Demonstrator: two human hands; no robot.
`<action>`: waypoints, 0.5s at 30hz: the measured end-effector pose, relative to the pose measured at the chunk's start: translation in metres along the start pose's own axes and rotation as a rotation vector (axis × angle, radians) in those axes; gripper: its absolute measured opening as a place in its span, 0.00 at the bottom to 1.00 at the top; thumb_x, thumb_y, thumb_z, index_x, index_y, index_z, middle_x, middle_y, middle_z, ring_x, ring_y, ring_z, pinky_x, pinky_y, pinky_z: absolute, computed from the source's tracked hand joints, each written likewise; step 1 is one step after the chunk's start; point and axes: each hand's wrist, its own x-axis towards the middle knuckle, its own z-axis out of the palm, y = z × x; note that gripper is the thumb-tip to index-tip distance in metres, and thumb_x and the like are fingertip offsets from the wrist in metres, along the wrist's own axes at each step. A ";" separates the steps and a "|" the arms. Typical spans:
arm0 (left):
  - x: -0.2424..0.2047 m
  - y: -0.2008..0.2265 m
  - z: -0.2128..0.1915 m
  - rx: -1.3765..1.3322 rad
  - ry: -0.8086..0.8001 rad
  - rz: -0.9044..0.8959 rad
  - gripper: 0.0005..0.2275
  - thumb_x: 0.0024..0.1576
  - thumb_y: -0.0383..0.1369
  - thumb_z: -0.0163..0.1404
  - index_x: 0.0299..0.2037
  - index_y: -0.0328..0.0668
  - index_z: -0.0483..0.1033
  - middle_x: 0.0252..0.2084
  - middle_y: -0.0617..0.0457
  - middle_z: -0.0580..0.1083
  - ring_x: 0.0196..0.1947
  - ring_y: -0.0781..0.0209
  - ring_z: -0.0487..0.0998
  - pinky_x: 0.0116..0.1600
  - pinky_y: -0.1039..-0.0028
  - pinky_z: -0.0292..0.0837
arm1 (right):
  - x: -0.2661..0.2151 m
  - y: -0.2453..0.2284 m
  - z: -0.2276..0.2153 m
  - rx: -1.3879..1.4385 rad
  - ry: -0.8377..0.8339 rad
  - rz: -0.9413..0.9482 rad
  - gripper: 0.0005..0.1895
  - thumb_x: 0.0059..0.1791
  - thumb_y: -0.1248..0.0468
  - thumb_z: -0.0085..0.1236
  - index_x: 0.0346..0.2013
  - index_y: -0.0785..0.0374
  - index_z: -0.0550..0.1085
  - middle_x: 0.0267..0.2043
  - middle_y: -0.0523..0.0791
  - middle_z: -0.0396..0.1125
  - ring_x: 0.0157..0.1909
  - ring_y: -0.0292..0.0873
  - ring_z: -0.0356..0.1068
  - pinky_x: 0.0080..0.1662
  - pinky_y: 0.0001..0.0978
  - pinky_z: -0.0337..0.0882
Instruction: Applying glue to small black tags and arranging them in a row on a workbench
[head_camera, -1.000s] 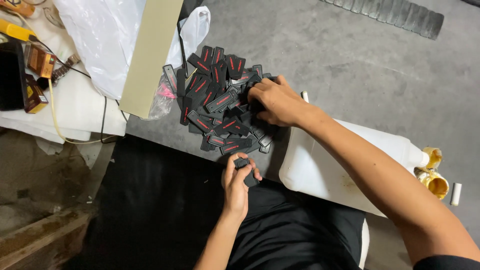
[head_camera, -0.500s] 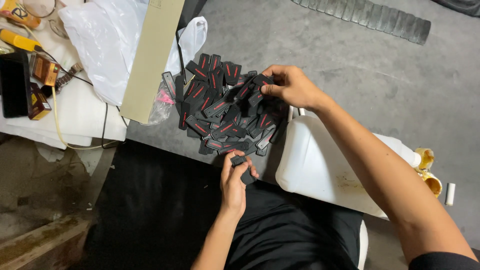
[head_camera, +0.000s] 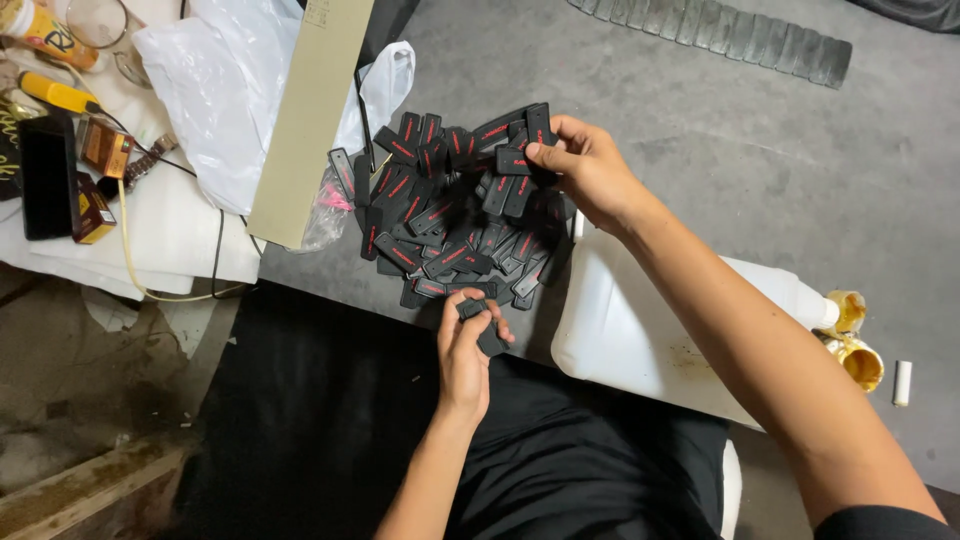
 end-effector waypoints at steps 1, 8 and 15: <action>0.001 0.004 0.003 0.001 -0.003 0.001 0.10 0.61 0.26 0.46 0.52 0.39 0.66 0.37 0.44 0.69 0.29 0.58 0.73 0.40 0.65 0.77 | -0.007 -0.002 0.001 0.000 0.002 -0.003 0.05 0.51 0.67 0.63 0.40 0.63 0.76 0.24 0.41 0.68 0.28 0.33 0.72 0.35 0.23 0.77; -0.004 0.037 0.054 -0.127 -0.045 -0.061 0.21 0.67 0.50 0.31 0.61 0.48 0.64 0.52 0.42 0.69 0.47 0.53 0.73 0.53 0.59 0.71 | -0.083 0.001 -0.006 -0.318 -0.124 -0.004 0.10 0.49 0.67 0.64 0.45 0.63 0.77 0.29 0.43 0.69 0.34 0.37 0.70 0.38 0.28 0.73; -0.066 0.090 0.175 0.041 0.194 -0.325 0.30 0.69 0.52 0.18 0.67 0.45 0.66 0.61 0.40 0.72 0.56 0.56 0.74 0.75 0.75 0.53 | -0.188 -0.008 0.028 -0.503 0.227 -0.061 0.21 0.55 0.62 0.46 0.62 0.65 0.69 0.38 0.58 0.70 0.39 0.50 0.67 0.43 0.45 0.71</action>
